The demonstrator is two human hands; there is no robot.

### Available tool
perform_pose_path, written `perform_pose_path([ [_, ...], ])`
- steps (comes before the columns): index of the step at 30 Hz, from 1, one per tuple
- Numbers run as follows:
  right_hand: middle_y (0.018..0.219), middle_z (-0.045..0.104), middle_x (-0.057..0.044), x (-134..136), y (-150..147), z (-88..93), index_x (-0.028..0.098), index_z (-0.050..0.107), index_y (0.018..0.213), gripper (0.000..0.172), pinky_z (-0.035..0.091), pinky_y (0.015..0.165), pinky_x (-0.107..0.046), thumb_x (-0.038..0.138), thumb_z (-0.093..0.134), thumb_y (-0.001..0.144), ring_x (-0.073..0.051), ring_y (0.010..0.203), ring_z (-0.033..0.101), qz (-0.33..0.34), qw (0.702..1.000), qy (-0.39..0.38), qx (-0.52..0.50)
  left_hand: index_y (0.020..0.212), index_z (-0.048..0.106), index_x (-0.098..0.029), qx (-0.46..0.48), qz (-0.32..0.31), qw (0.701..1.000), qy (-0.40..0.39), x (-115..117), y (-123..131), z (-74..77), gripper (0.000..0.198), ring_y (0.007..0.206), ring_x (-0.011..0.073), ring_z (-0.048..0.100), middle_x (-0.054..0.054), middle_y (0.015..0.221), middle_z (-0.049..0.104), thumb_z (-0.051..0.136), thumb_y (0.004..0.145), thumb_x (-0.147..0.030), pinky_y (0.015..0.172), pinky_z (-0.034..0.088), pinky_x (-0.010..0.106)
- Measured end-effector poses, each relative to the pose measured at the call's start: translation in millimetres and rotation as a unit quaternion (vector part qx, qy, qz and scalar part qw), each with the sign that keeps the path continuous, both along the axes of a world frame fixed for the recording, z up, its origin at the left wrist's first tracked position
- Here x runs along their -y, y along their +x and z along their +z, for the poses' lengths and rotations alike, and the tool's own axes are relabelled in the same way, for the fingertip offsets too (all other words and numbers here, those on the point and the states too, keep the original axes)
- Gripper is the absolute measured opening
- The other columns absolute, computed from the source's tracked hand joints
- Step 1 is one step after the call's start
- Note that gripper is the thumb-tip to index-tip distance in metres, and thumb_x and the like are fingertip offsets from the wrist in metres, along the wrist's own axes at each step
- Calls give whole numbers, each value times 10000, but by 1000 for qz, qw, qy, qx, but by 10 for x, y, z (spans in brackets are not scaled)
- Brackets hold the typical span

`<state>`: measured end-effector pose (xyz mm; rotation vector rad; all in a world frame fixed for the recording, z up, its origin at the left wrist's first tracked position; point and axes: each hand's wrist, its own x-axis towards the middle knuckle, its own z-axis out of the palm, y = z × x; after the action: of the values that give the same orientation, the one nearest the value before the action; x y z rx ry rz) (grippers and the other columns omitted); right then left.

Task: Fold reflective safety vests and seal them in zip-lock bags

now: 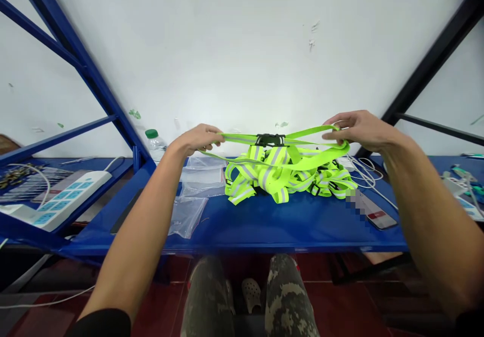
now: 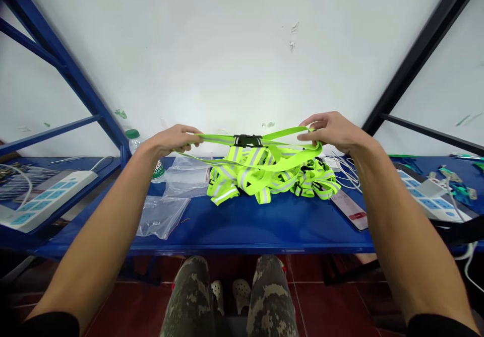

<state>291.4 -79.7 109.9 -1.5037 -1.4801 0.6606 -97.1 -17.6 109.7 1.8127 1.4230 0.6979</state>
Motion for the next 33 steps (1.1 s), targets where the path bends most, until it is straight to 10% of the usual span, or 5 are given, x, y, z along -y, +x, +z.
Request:
perform_pose_path([
  [4,546,505,17,-91,-37,-174,156,613,743,173,340,431,-233,203,778,717,-96,492,475,-133,984,49,-103,729,686,-190,-95,-127,981,-108,71,-51,-20,218,486,95,419,28,654,578,745,584,-342,465,321,250],
  [9,622,549,6,-82,-1,-343,183,584,764,72,483,518,-297,112,594,762,-135,564,545,-64,953,-30,-295,884,737,-251,-123,-138,974,-128,109,-120,-7,305,472,125,462,6,581,535,680,660,-449,510,421,280],
  [19,812,664,-32,142,-9,-558,205,673,883,423,459,548,-298,555,763,662,-159,647,580,143,989,-47,3,751,696,-175,56,50,997,-10,-99,-56,-163,195,527,110,514,103,915,686,583,593,-187,462,396,266],
  [26,984,714,-65,224,-97,-730,224,706,998,305,513,745,-351,360,659,728,-235,868,653,234,922,11,307,840,732,-187,110,65,992,7,-91,-54,-232,353,534,135,519,82,806,667,544,543,-158,465,389,285],
  [33,701,655,-38,90,27,-907,215,623,766,168,420,541,-315,184,574,608,-190,593,557,42,997,39,-48,641,648,-194,-57,-85,994,-35,174,-199,-130,127,505,124,452,29,559,517,615,682,-310,500,383,277],
])
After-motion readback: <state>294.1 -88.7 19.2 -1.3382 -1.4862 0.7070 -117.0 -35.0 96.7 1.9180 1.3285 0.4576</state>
